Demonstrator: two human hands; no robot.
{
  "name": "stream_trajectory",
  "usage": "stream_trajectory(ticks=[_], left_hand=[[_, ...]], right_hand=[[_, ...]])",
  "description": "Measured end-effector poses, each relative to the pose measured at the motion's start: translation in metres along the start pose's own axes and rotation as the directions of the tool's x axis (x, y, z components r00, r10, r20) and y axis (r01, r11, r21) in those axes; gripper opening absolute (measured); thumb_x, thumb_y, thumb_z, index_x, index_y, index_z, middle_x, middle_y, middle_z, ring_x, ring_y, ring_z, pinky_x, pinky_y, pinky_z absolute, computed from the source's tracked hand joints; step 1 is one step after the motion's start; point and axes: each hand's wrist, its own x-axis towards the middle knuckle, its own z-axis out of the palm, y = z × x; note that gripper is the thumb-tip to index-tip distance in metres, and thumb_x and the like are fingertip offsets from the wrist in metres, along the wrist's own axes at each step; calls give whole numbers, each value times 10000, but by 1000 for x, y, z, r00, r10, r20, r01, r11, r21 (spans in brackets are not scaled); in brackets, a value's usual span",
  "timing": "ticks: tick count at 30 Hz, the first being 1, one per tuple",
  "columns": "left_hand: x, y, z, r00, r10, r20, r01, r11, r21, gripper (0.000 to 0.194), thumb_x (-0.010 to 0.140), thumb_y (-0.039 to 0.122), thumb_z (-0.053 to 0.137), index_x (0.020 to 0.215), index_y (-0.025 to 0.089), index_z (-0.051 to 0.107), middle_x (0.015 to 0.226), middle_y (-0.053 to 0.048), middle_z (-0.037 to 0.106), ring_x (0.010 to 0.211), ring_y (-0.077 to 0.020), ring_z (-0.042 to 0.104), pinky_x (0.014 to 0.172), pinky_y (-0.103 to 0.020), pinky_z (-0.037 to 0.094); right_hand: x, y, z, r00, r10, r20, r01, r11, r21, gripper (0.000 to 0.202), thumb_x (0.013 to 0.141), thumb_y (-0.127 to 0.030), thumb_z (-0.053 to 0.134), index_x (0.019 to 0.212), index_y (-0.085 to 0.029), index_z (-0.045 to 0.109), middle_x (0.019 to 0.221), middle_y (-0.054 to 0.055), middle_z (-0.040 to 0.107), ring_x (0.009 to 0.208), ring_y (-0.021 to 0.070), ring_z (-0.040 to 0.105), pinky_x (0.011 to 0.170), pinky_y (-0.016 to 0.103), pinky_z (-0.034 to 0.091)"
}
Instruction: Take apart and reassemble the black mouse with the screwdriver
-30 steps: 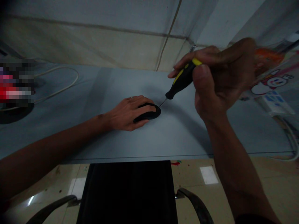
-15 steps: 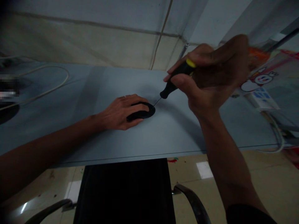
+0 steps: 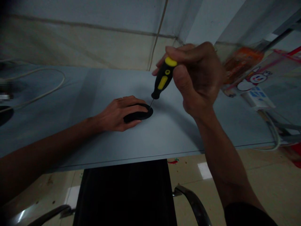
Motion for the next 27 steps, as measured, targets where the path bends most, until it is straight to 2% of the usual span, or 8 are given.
stream_trajectory(ticks=[3,5,7,12,16,21,26,27], left_hand=[[0,0,0,1000,13,13,-13,1000,12,377,1009,358,607,1356,210,596,1377,-98,663,1183,-242,664,1020,-408,566],[0,0,0,1000,15,15,-16,1000,20,379,1005,349,606,1358,211,601,1383,-102,660,1190,-244,663,1022,-411,567],[0,0,0,1000,18,8,-18,999,30,378,1001,341,608,1353,205,608,1380,-107,661,1189,-248,664,1021,-416,569],[0,-1,2,1000,30,-1,-30,999,33,381,998,329,607,1352,190,612,1386,-113,660,1181,-252,664,1020,-426,572],[0,-1,2,999,32,-3,-32,999,36,380,1007,342,593,1358,195,607,1387,-113,661,1188,-246,659,1013,-413,571],[1,1,1,1000,24,1,-24,999,40,380,1005,338,590,1357,198,609,1390,-109,659,1190,-250,656,1018,-419,564],[0,1,2,1000,24,16,-25,998,52,390,1000,321,599,1371,201,602,1404,-114,646,1194,-260,649,1009,-428,563],[0,1,2,1000,26,12,-27,998,56,393,999,320,600,1372,197,601,1400,-116,645,1191,-265,648,1003,-431,565]], right_hand=[[0,-1,2,984,-156,81,156,988,1,304,920,-343,771,1201,-435,701,1005,-91,762,813,160,770,619,359,671],[0,3,-1,966,-257,6,256,962,-93,328,863,-428,836,1171,-432,723,902,-101,719,705,108,721,581,289,633],[0,9,-4,946,-324,-8,317,930,-187,260,916,-498,760,1167,-432,741,907,-90,714,764,101,714,609,274,614],[-1,12,-8,985,-173,-6,171,980,-99,200,912,-385,772,1110,-408,753,937,-54,747,769,176,745,639,411,669],[0,6,-8,987,-142,-76,133,985,-114,161,888,-488,794,1006,-378,786,789,-25,654,676,165,695,522,355,601],[0,5,-6,999,-25,-28,24,999,-31,207,845,-467,832,1012,-355,783,933,12,792,768,251,770,644,494,660],[-2,16,-16,978,-181,-101,159,968,-195,335,786,-651,821,969,-370,806,735,-28,677,590,143,648,524,363,582],[-1,16,-18,989,-67,-131,47,988,-150,328,758,-673,832,891,-375,807,725,-28,671,621,150,667,571,373,607]])
